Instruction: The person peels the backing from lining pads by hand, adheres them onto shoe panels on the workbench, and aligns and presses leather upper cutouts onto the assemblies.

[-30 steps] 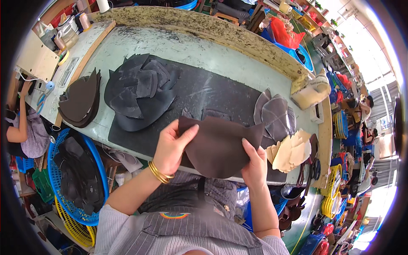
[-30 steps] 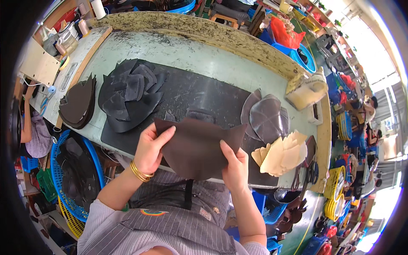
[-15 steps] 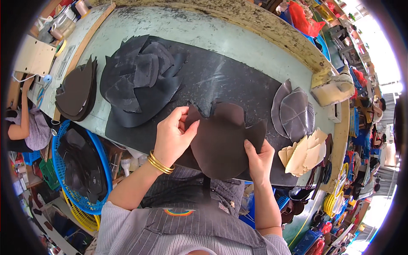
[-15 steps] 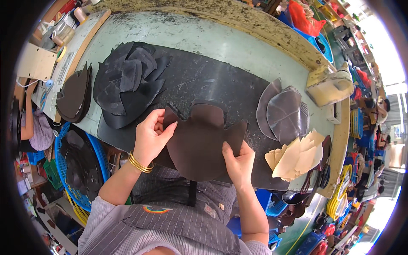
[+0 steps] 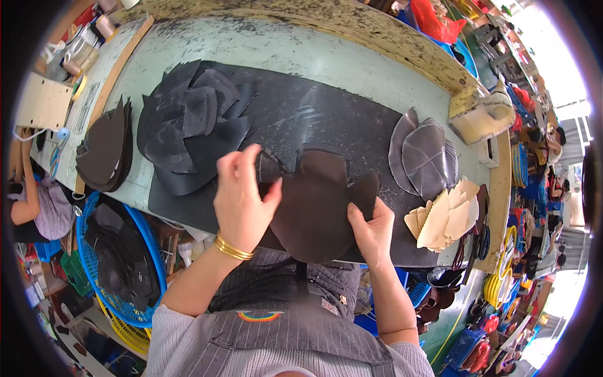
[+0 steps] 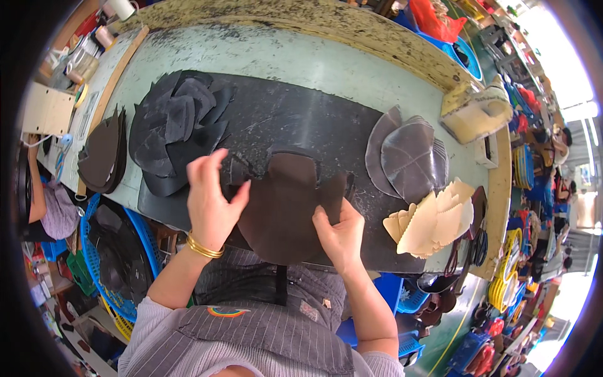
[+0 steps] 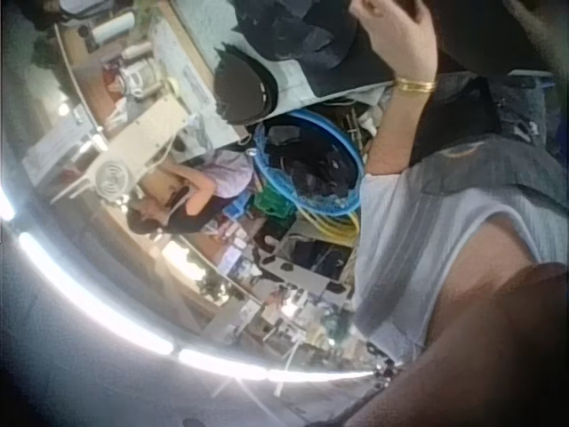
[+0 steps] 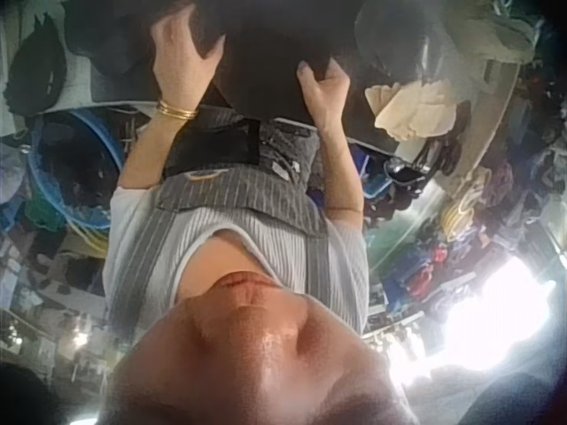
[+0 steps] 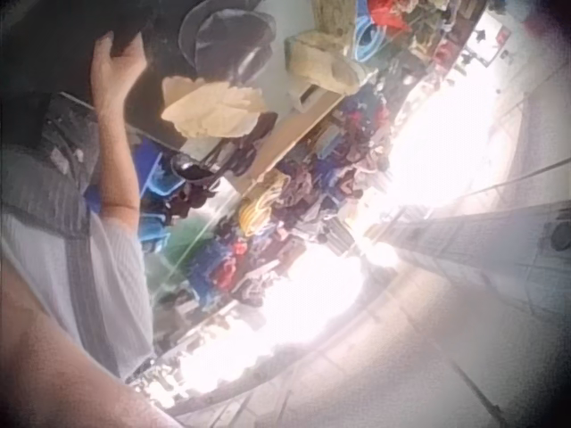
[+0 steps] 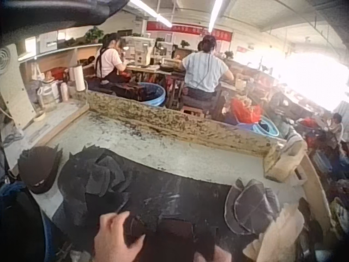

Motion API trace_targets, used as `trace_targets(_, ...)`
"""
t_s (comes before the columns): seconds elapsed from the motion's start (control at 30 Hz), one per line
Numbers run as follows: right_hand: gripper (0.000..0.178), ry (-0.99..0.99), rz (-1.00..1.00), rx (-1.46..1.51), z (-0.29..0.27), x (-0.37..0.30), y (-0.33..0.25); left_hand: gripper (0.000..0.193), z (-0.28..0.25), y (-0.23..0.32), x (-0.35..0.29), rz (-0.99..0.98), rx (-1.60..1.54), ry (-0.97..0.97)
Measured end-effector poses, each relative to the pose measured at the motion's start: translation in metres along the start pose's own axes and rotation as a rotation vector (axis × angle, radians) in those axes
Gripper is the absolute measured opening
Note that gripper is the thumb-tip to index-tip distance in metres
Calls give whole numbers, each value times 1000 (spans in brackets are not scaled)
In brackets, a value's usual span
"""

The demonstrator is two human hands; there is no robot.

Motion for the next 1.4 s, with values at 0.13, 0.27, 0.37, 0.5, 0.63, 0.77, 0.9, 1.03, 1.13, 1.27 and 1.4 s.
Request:
trace_targets(0.13,17,-27,-14,-72,0,2,0,40,32,67,-18,601,-3,-372)
trace_targets(0.27,12,80,-64,-132,-17,1,-2,54,68,64,-30,597,-68,-604)
trace_targets(0.37,17,169,99,-162,-41,4,6,69,72,68,-32,604,-53,-704)
trace_targets(0.5,15,209,130,-244,-47,8,8,69,80,70,-31,608,-31,-749)
trace_targets(0.63,17,235,-112,-543,-40,13,-9,59,75,71,-33,655,-7,-746)
trace_targets(0.77,24,323,-326,-994,-28,16,-24,56,69,66,-36,661,22,-672)
trace_targets(0.9,19,373,-536,-987,-20,-8,-78,47,55,67,-40,712,-68,-517)
trace_targets(1.03,34,-129,-706,-953,56,-28,-50,41,-30,3,11,428,-204,-271)
trace_targets(1.13,50,-63,-756,-1038,55,-31,-43,56,-79,-88,39,374,627,-232)
trace_targets(1.27,56,-46,-810,-1011,55,-31,-51,51,-72,-167,59,-46,365,-586)
trace_targets(1.4,55,-90,-773,-891,53,-26,-45,30,-93,-145,81,63,65,-503)
Point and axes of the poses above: each hand's wrist, its own x-axis towards the middle knuckle, its own z-axis out of the palm, y = z × x, the point moved 9 cm from there along x, towards the middle knuckle, and after that the axes turned 3 degrees about z, right-handed, at the moved point
